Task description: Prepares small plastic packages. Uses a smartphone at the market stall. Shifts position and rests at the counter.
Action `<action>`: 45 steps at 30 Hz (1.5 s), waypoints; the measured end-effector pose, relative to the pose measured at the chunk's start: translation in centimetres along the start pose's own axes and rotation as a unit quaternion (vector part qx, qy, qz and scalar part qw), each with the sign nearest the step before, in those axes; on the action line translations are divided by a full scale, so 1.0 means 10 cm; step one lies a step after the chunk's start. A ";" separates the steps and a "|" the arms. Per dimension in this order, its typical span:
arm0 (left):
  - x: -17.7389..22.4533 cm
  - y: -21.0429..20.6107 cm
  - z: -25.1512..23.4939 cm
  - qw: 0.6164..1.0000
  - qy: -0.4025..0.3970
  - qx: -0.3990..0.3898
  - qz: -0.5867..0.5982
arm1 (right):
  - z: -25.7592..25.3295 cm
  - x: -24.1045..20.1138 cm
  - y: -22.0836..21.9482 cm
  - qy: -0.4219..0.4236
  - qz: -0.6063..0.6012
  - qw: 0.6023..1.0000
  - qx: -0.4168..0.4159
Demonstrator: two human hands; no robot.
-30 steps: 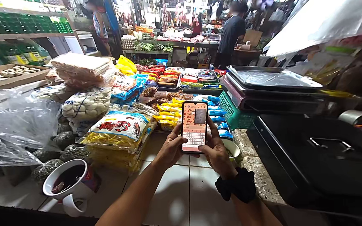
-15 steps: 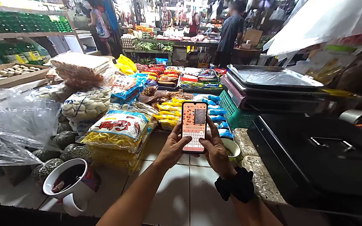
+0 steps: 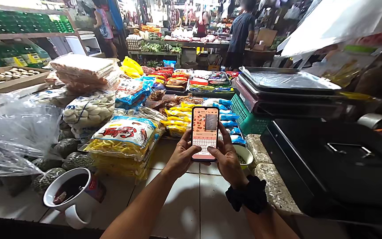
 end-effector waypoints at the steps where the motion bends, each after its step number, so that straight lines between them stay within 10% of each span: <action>1: -0.01 0.00 0.00 1.000 -0.004 -0.003 -0.006 | 0.00 0.01 0.00 0.002 -0.002 1.000 0.005; 45: 0.04 0.04 -0.01 0.993 0.023 -0.091 0.074 | -0.04 -0.01 0.03 0.001 -0.041 0.999 -0.006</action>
Point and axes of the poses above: each hand's wrist, its own z-axis away from the middle knuckle, its own y-axis out of the back of the hand, x = y × z, the point moved 3 cm from there along -z, towards the middle knuckle, and after that the axes turned 7 degrees about x, right-handed, at the moved point
